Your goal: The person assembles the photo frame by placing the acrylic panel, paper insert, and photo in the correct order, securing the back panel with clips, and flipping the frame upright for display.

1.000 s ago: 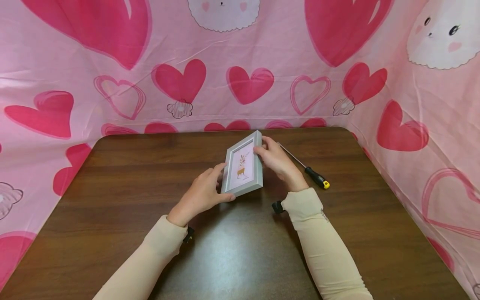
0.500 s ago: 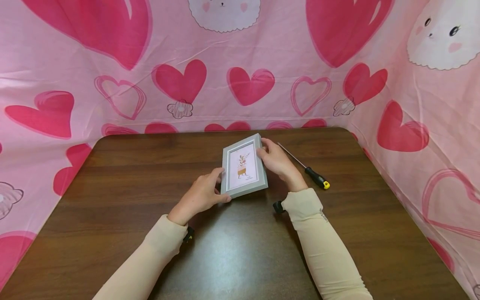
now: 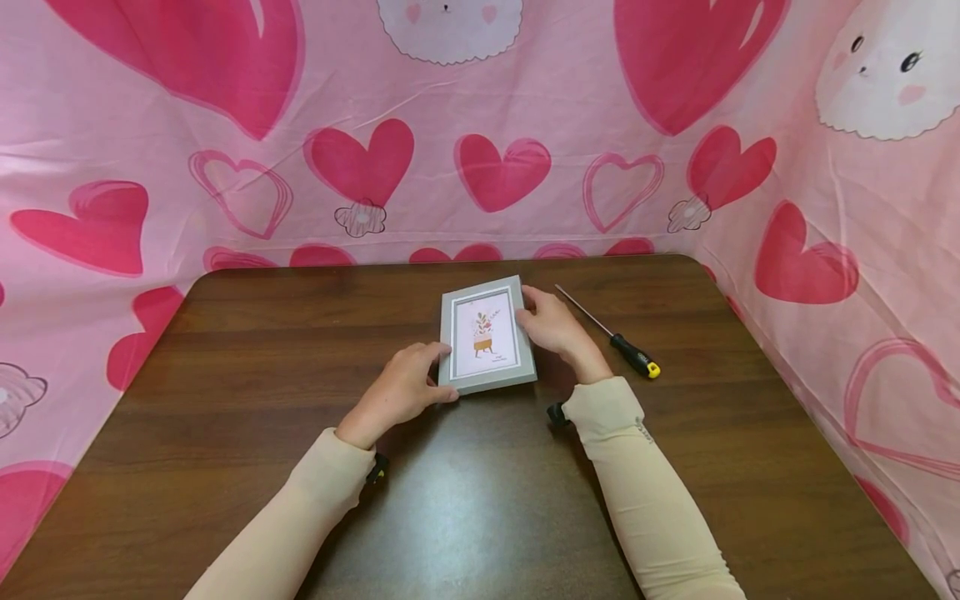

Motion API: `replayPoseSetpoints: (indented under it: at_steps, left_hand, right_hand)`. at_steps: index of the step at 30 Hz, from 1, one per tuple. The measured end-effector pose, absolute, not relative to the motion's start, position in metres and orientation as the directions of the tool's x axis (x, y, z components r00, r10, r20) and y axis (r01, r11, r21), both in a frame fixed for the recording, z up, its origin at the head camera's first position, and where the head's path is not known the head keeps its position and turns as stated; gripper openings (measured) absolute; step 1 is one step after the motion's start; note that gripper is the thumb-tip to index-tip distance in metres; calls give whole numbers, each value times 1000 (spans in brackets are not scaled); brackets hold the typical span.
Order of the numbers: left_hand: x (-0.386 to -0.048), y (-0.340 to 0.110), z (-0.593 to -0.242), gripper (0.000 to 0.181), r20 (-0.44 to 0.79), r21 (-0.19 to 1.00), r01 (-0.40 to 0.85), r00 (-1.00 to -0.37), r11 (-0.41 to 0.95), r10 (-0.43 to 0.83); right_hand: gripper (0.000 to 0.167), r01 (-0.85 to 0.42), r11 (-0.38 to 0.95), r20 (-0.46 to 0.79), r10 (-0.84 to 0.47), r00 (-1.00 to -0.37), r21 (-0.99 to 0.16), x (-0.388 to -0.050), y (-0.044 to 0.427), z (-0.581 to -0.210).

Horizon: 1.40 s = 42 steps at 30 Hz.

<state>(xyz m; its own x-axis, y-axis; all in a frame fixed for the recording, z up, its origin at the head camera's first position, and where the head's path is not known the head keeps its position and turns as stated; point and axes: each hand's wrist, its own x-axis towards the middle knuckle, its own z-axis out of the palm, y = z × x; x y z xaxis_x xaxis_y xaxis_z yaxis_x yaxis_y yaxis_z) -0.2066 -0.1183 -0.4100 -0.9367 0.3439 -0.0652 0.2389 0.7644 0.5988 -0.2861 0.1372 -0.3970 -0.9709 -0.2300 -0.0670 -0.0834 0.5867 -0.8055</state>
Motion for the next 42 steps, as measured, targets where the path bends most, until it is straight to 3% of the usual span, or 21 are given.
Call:
replayPoseSetpoints:
  at_steps: [20, 42]
  left_hand:
    - [-209, -119, -411, 69, -73, 549, 252, -935, 797, 346]
    - [-209, -119, -412, 66, -57, 530, 277, -931, 801, 360]
  right_hand:
    - [61, -107, 698, -92, -241, -966, -708, -291, 140, -410]
    - [67, -61, 725, -202, -270, -942, -686, -288, 142, -406]
